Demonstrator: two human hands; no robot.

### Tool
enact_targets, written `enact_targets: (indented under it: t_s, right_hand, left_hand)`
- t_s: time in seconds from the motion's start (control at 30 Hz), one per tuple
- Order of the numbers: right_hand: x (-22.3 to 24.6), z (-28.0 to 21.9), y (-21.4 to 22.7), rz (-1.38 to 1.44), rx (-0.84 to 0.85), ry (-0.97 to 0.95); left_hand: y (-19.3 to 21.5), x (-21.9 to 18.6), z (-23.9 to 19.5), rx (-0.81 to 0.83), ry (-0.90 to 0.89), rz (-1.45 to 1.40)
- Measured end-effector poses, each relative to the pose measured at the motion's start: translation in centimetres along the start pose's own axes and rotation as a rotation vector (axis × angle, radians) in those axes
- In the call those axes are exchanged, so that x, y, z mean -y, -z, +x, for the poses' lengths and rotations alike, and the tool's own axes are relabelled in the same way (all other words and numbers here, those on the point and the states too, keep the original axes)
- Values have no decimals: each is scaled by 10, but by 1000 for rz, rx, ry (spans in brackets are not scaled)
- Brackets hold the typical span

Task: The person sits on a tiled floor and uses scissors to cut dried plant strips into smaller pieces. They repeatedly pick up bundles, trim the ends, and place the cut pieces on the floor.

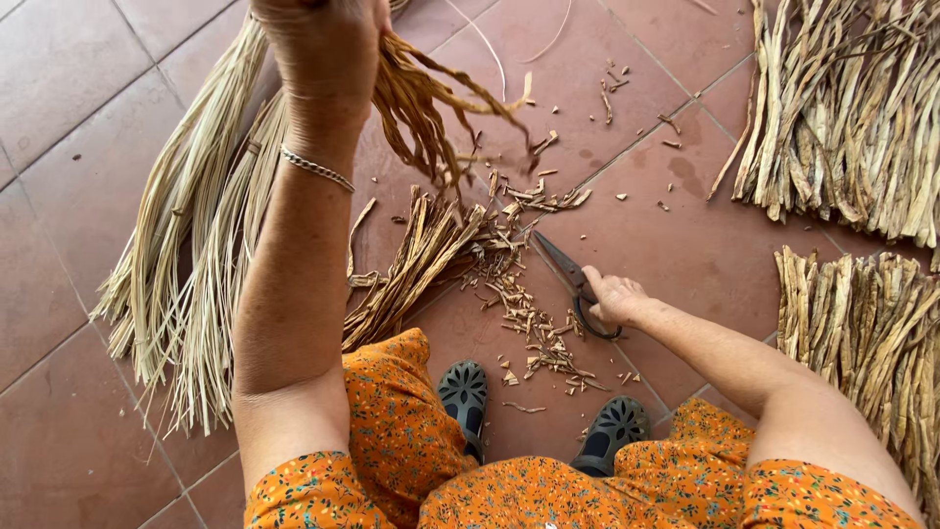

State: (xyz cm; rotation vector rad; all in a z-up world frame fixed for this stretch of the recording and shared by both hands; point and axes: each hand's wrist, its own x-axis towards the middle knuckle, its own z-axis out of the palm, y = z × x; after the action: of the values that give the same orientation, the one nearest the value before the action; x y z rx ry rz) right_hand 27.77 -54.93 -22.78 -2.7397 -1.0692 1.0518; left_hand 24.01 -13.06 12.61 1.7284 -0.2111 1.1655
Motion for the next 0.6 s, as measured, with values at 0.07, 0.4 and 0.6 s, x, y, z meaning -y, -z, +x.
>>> enact_targets:
  t_s: [0.07, 0.4, 0.6]
  right_hand:
    - [2, 4, 3, -29, 58, -7]
    - [80, -34, 179, 243, -862, 476]
    - [157, -71, 252, 484, -1045, 1059]
  left_hand:
    - [-14, -10, 1, 26, 5, -55]
    - [-60, -63, -5, 171, 155, -176]
    - [-105, -93, -34, 271, 335, -406]
